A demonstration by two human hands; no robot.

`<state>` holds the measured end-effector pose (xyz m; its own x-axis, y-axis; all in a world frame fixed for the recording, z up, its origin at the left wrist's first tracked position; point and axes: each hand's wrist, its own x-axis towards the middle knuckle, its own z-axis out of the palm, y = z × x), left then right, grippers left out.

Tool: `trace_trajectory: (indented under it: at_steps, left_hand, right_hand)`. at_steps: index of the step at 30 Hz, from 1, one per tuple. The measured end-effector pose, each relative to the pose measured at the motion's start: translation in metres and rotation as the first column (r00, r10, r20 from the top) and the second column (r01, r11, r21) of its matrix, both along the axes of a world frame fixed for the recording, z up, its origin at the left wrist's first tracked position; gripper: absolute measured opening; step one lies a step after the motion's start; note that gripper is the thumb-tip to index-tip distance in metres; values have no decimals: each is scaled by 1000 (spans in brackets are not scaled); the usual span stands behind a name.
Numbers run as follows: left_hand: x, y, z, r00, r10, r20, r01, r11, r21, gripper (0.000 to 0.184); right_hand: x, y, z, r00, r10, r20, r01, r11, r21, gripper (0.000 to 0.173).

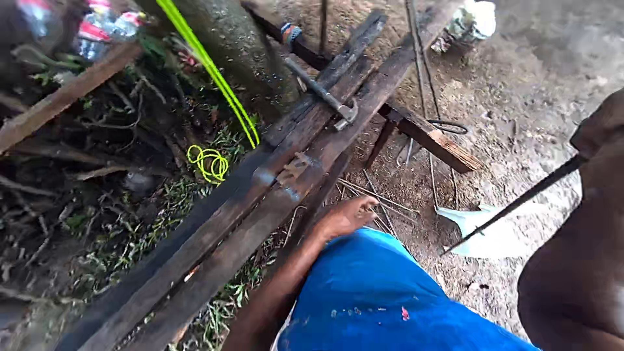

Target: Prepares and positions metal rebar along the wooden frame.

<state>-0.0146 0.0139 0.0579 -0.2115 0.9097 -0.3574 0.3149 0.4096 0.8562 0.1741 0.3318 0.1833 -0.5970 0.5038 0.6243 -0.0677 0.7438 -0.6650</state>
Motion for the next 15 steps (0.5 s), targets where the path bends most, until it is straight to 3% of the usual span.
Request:
trace_trajectory:
  at_steps: [2,4,6,7,10,13,15]
  left_hand:
    - [7,-7,31,997,-42,-66,48,995,92,50]
    - [20,-18,55,999,-15,-36,21,987,160,67]
    - [34,-33,65,992,96,82,-115,954,277,77]
    - [42,-44,67,973,171,154,-216,910,354,73]
    - [61,-88,61,837,431,337,-547,657,518,31]
    - [72,-129,44,631,576,520,-765,351,541,25]
    - [77,-149,41,488,614,620,-850,173,498,25]
  right_hand:
    - [-46,-70,21,995,64,71,-62,998,-29,56]
    - [-84,-146,40,983,157,100,-154,987,-38,50]
    - [-114,-212,51,946,273,176,-285,958,45,48]
    - [-128,-243,54,921,318,223,-344,935,88,49]
    - [-168,-331,54,825,456,334,-528,832,168,48]
    - [-196,-400,46,657,576,486,-713,684,154,53]
    - [-203,-431,37,519,638,568,-831,533,161,61]
